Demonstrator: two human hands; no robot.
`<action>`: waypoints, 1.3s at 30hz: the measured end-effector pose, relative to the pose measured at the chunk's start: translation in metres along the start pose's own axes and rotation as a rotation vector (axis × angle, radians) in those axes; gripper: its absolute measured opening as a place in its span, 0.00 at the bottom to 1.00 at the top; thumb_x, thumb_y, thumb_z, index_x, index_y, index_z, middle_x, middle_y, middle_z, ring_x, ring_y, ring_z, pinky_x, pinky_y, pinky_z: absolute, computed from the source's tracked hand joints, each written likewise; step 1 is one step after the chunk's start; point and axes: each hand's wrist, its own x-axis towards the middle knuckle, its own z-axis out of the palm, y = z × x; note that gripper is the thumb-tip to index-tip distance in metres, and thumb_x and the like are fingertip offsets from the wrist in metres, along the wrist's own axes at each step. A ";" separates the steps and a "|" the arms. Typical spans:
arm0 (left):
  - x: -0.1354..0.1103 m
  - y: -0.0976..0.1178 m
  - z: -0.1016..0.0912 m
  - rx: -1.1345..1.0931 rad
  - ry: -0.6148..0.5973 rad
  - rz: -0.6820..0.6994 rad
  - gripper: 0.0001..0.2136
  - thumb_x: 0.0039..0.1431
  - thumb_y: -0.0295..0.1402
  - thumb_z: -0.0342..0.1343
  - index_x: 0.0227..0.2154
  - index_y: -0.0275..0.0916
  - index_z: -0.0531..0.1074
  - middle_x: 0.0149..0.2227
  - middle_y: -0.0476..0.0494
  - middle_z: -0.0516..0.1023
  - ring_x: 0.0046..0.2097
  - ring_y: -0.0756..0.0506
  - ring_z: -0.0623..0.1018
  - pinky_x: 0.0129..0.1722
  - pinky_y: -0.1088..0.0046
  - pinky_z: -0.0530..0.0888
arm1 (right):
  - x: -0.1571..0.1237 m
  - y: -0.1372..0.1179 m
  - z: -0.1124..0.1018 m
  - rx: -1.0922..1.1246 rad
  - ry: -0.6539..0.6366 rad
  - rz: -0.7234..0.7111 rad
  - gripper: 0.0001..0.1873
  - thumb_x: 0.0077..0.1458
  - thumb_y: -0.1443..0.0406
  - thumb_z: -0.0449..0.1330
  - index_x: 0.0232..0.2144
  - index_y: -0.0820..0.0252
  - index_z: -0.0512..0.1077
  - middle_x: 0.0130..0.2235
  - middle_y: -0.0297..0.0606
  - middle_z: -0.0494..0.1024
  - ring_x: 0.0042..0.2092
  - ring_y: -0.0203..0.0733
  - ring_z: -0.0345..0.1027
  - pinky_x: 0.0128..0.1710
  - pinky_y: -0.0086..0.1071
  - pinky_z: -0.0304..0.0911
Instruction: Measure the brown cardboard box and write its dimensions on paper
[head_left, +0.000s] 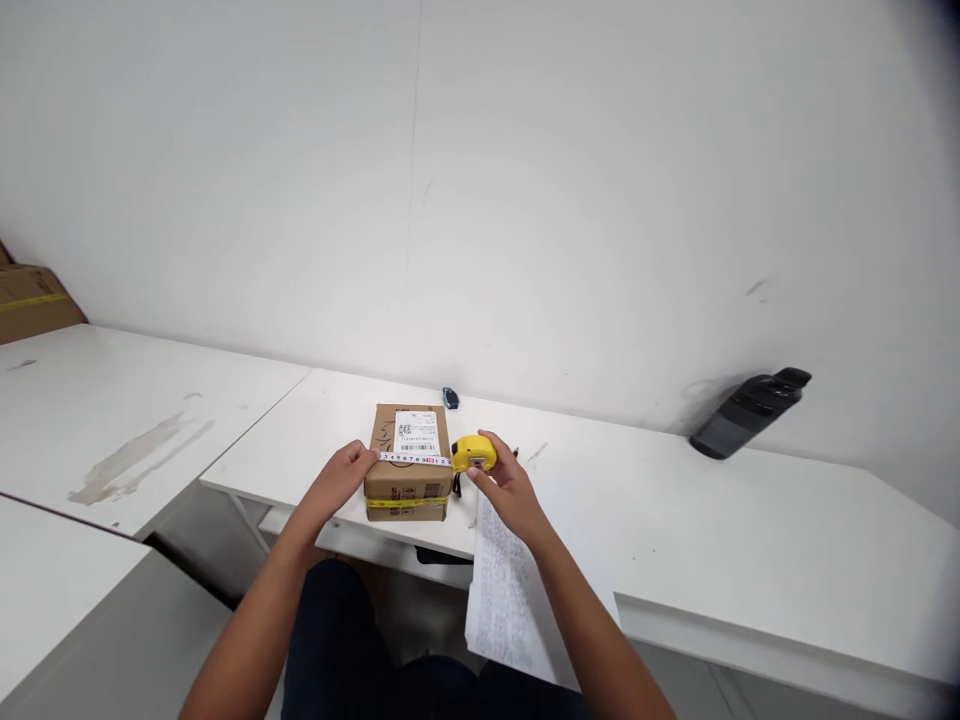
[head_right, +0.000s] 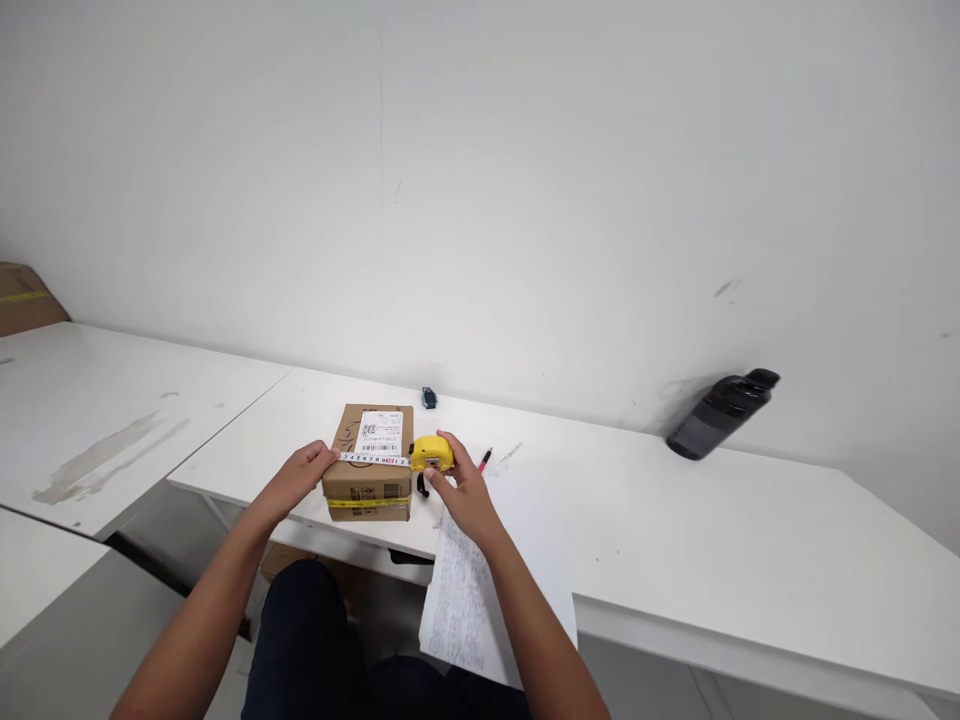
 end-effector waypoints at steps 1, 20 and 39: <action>-0.001 0.001 -0.004 0.006 -0.027 0.001 0.18 0.56 0.48 0.51 0.21 0.42 0.57 0.21 0.53 0.60 0.26 0.48 0.62 0.26 0.72 0.58 | -0.001 -0.001 0.000 -0.003 0.006 -0.008 0.28 0.57 0.55 0.63 0.58 0.51 0.62 0.52 0.41 0.72 0.48 0.43 0.71 0.49 0.41 0.70; 0.130 0.062 0.039 0.520 -0.193 0.215 0.15 0.59 0.46 0.50 0.32 0.40 0.72 0.36 0.41 0.79 0.37 0.41 0.75 0.35 0.69 0.66 | -0.081 -0.032 0.121 -0.705 0.340 -0.517 0.36 0.54 0.68 0.58 0.64 0.50 0.56 0.31 0.39 0.70 0.29 0.47 0.68 0.25 0.38 0.67; 0.034 0.101 0.031 0.431 -0.090 0.702 0.15 0.65 0.44 0.48 0.36 0.41 0.75 0.40 0.44 0.80 0.43 0.43 0.76 0.45 0.66 0.68 | -0.052 -0.017 0.085 -0.626 0.522 -0.726 0.32 0.58 0.69 0.61 0.62 0.48 0.57 0.33 0.35 0.65 0.31 0.39 0.64 0.28 0.31 0.67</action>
